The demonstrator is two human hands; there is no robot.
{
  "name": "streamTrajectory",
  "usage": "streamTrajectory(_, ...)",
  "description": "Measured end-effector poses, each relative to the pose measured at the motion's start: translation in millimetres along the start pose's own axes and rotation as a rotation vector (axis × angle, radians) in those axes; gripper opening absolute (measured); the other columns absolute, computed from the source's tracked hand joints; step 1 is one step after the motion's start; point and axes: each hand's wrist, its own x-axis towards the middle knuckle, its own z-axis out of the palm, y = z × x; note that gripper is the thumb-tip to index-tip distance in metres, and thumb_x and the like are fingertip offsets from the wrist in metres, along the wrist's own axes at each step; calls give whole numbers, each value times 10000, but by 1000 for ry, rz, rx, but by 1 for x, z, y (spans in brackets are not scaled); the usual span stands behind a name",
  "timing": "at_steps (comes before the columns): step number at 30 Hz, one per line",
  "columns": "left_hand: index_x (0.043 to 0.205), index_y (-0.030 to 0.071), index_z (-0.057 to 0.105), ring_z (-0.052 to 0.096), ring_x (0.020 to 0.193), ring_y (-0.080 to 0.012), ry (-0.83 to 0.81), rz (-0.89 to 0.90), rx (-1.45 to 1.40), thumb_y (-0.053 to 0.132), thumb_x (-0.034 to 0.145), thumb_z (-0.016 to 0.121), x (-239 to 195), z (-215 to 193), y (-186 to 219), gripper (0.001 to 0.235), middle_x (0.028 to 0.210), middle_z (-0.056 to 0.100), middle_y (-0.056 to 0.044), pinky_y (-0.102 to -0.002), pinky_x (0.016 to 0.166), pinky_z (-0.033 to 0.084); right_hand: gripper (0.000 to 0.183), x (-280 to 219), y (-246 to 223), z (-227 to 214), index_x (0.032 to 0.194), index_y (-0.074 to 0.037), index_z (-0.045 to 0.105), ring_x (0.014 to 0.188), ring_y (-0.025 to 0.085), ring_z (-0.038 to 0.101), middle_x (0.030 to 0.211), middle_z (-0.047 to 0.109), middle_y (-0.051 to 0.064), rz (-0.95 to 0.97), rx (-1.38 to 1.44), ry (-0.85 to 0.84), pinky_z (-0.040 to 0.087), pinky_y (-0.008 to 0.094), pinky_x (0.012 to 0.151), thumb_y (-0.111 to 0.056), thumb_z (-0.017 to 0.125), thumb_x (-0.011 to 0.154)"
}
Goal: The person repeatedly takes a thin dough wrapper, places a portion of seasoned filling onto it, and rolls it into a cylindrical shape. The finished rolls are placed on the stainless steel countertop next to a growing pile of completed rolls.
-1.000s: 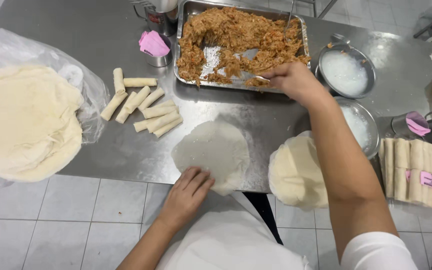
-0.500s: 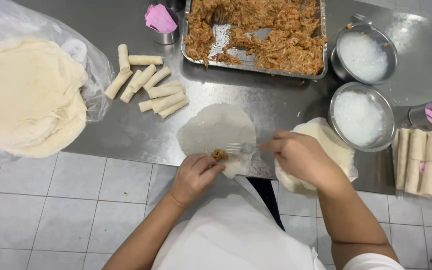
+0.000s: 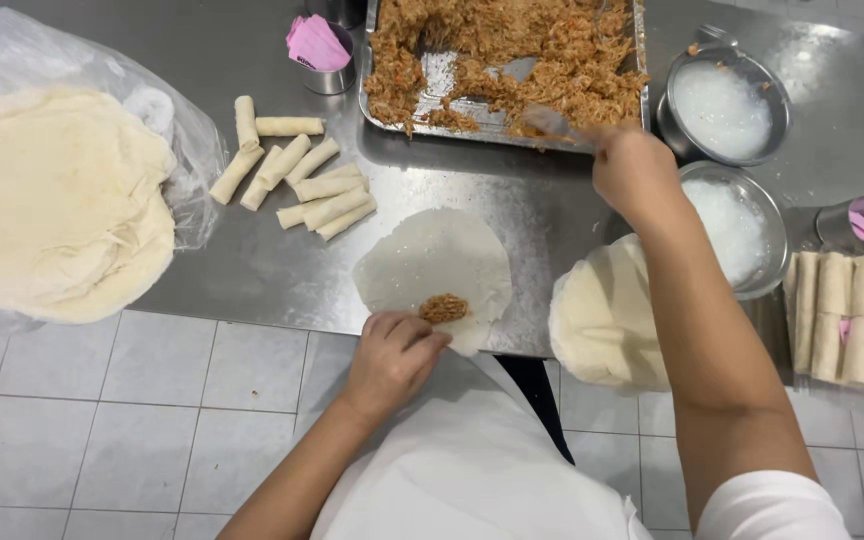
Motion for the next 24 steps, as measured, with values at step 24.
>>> streamTrajectory(24, 966, 127, 713, 638, 770, -201, -108, -158, 224, 338, 936, 652, 34, -15, -41, 222, 799, 620, -43, -305, 674, 521, 192, -118, -141, 53, 1066, -102, 709, 892, 250, 633, 924, 652, 96, -400, 573, 12, 541, 337, 779, -33, 595, 928)
